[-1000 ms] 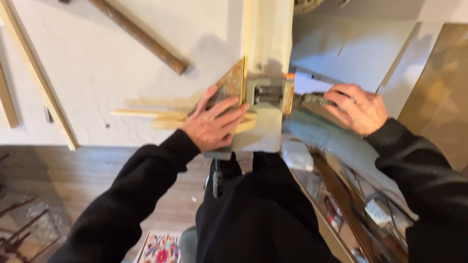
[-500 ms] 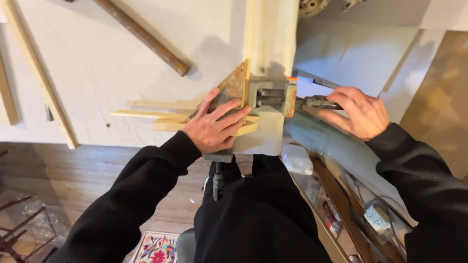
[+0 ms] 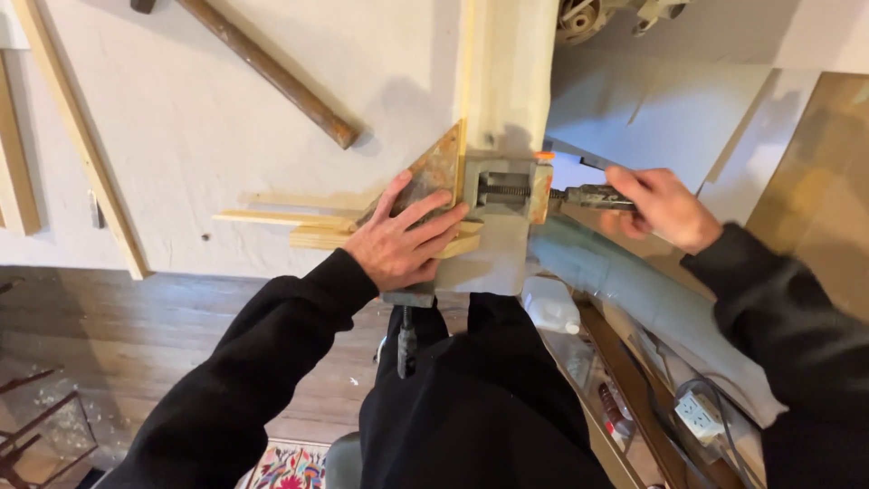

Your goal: The person fits mitered wood frame strips together and holds them in a corner vise, applies wood glue to a joint, presses the pieces together, and taps fasteners into the joint with a hammer while the corner stays clamped.

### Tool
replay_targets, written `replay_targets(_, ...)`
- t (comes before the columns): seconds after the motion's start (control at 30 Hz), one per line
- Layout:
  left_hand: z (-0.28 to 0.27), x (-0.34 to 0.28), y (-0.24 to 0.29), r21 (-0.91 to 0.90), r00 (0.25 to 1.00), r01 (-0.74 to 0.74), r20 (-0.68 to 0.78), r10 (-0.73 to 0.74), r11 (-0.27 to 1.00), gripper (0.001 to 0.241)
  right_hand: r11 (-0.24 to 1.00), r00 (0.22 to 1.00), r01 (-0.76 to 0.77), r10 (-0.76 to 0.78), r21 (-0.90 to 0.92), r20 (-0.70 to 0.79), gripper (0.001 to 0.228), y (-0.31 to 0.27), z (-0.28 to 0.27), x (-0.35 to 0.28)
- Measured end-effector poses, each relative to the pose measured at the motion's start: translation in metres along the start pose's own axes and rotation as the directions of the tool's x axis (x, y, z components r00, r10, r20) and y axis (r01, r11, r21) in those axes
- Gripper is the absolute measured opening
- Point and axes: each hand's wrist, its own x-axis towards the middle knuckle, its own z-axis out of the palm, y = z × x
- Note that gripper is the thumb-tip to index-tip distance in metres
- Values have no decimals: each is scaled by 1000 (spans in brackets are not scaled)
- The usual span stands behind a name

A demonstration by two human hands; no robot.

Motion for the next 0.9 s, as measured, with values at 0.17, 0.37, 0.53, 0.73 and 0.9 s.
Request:
replay_targets(0.17,1,-5,5,-3,999,-14,-45,14,1000,45,354,630,570,-767,-741,118,33,-8,-1,-8)
replay_targets(0.37,1,-5,6,8,999,-10,-49,11,1000,45,394,697,548,-703,-738,142,26,16,0,4)
replay_targets(0.53,1,-6,5,8,1000,-22,-22,22,1000,47,993,993,-118,118,-16,17,34,10,5,10)
replay_targets(0.73,2,-4,4,12,999,-10,-36,10,1000,48,804,938,312,-346,-506,28,39,-21,6,-8)
replay_targets(0.9,1,-5,7,13,999,3,-52,-3,1000,46,333,634,560,-762,-758,134,35,-8,7,-12)
